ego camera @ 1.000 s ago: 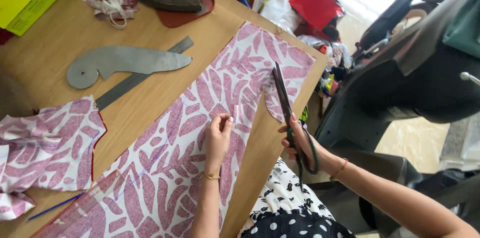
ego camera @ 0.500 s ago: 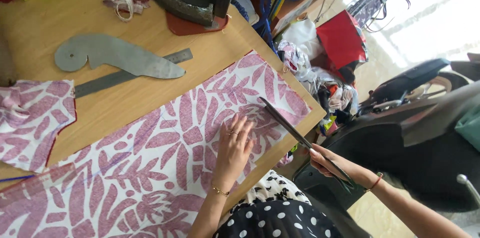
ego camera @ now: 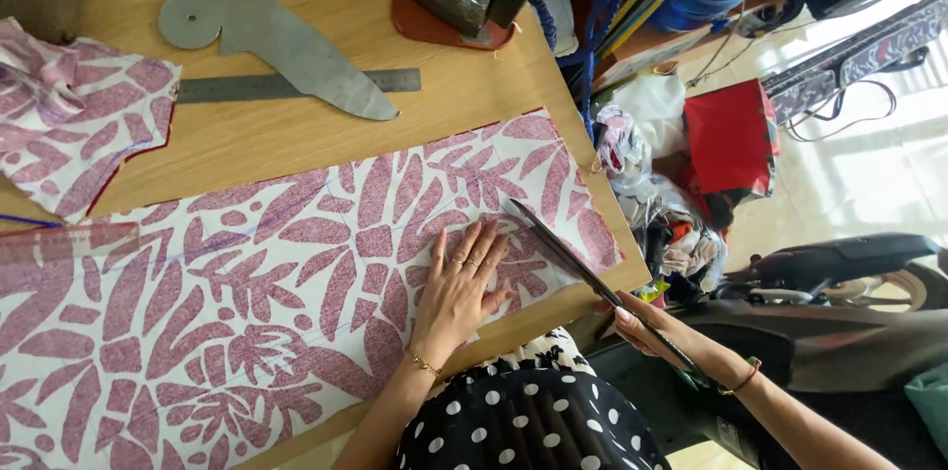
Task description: Cutting a pattern out of patterned fabric using fabric shears.
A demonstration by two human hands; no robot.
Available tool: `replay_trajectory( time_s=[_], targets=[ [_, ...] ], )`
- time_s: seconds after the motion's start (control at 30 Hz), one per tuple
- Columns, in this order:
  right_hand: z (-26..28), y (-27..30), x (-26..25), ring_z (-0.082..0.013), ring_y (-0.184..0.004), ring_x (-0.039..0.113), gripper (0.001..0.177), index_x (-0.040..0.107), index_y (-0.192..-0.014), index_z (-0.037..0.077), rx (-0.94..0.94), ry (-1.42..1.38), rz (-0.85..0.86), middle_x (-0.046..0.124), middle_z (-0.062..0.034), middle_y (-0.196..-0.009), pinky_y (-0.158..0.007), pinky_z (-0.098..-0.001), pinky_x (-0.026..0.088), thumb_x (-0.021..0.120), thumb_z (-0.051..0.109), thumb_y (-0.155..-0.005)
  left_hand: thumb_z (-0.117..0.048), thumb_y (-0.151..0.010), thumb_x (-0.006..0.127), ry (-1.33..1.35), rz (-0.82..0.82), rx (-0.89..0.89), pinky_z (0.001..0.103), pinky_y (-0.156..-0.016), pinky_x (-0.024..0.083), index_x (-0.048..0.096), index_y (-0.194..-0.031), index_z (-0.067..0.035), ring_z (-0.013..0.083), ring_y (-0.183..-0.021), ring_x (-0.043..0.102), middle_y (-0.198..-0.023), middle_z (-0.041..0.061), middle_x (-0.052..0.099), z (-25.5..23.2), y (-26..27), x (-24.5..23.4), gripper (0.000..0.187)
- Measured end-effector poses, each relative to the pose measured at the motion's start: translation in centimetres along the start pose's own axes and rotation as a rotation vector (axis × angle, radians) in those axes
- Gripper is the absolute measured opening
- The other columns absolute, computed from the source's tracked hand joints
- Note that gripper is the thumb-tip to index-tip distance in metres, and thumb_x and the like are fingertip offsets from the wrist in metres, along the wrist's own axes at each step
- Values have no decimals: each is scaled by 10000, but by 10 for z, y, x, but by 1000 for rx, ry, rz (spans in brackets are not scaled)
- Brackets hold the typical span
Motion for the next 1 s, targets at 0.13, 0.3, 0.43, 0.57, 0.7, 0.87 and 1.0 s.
replay_trajectory(
  time_s=[0.13, 0.3, 0.43, 0.57, 0.7, 0.87, 1.0],
  targets=[
    [4, -3, -2, -65, -644, 412, 644, 480, -1450, 71, -30, 9, 20, 442, 38, -766, -557, -228, 380, 431, 520, -991, -653, -989, 339, 21, 0, -8, 544, -1271, 62, 282, -1596, -182, 175, -1567, 113, -1699, -11, 171, -1, -1, -5, 771],
    [8, -8, 3, -87, -623, 422, 685, 416, -1495, 111, -8, 30, -14, 420, 20, -714, -550, -245, 382, 419, 544, -964, -641, -989, 369, 32, 22, -8, 545, -1272, 70, 297, -1594, -185, 172, -1567, 127, -1699, -13, 189, -1, -1, -6, 761],
    [13, -7, 5, -67, -631, 451, 652, 402, -1476, 161, 85, 45, -73, 455, 45, -731, -551, -241, 399, 425, 541, -947, -645, -983, 376, 24, 35, -6, 550, -1270, 68, 304, -1588, -187, 175, -1566, 132, -1697, -13, 191, -1, -1, -6, 762],
    [8, -8, 6, -78, -544, 338, 591, 593, -1252, 50, 13, -55, -9, 374, 31, -698, -471, -247, 284, 393, 541, -992, -644, -980, 384, 37, 28, -7, 551, -1270, 70, 292, -1594, -186, 180, -1564, 130, -1699, -13, 178, -2, -2, -7, 771],
    [10, -9, 4, -73, -549, 351, 554, 620, -1251, 77, 63, -26, -44, 378, 30, -704, -469, -253, 298, 409, 522, -999, -638, -985, 398, 54, 15, -6, 550, -1275, 72, 264, -1602, -196, 172, -1569, 123, -1705, -16, 162, 0, 0, -4, 772],
    [36, -16, 5, -79, -572, 414, 531, 563, -1322, 115, 50, 162, -90, 455, 24, -715, -497, -258, 369, 443, 502, -978, -636, -983, 408, 50, 22, -13, 560, -1268, 63, 247, -1602, -204, 168, -1566, 112, -1704, -18, 149, 1, 1, 7, 772],
    [55, -20, 9, -85, -604, 472, 553, 536, -1342, 79, -54, 270, -146, 497, -2, -700, -515, -267, 417, 465, 491, -978, -638, -980, 411, 40, 42, -17, 561, -1262, 55, 239, -1602, -206, 166, -1563, 104, -1702, -19, 145, 1, 1, 8, 776]
  ],
)
Point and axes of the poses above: each hand's wrist, its own y-axis away from the middle knuckle, its own x-axis out of the palm, z = x × y, the point moved 3 cm from there along -y, towards the middle knuckle
